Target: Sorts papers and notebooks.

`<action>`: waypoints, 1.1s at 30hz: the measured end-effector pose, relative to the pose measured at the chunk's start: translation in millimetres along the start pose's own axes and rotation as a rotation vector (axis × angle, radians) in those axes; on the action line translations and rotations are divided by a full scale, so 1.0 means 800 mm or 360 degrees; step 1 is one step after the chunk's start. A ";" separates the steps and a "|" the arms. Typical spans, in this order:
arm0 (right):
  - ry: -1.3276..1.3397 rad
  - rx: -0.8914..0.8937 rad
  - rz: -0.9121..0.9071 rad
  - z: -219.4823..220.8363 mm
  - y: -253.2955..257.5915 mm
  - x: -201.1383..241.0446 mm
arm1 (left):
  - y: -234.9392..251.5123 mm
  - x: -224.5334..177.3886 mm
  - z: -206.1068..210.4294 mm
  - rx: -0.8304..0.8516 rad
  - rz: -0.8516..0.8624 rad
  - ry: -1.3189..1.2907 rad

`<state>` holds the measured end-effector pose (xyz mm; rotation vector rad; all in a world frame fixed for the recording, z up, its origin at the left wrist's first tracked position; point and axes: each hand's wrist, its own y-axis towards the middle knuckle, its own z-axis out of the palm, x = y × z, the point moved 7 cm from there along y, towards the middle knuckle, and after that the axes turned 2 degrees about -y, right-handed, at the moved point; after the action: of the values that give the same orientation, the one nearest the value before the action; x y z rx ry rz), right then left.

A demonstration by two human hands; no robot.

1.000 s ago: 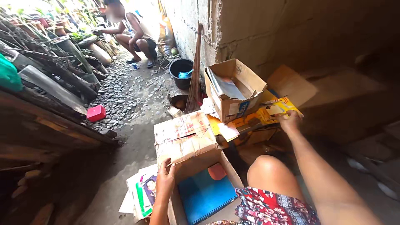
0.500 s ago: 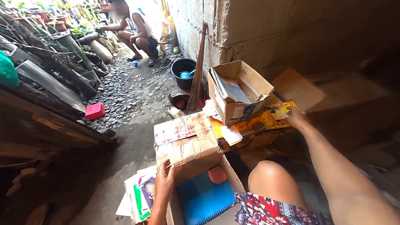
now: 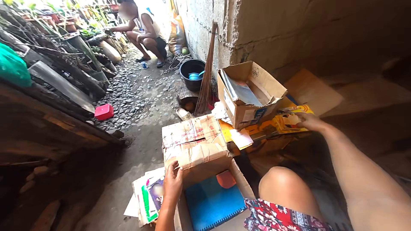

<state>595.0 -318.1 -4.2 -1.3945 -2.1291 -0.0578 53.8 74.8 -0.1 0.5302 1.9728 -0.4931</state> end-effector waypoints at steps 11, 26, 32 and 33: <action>0.0124 -0.0508 -0.0132 -0.044 -0.039 0.014 | 0.001 0.002 -0.013 -0.0040 -0.0028 -0.0008; 0.0783 0.1062 -0.2378 0.053 -0.424 0.359 | -0.007 -0.016 -0.046 -0.0231 0.0105 0.0006; 0.0878 0.1242 -0.2723 0.057 -0.477 0.421 | -0.016 -0.020 -0.048 -0.0262 0.0148 -0.0045; 0.0912 0.1263 -0.2736 0.057 -0.483 0.424 | -0.017 -0.020 -0.050 -0.0267 0.0168 -0.0049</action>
<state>151.3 -196.7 230.5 0.9528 -1.8161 -0.2012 24.2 83.1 32.7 0.5145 1.9253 -0.2652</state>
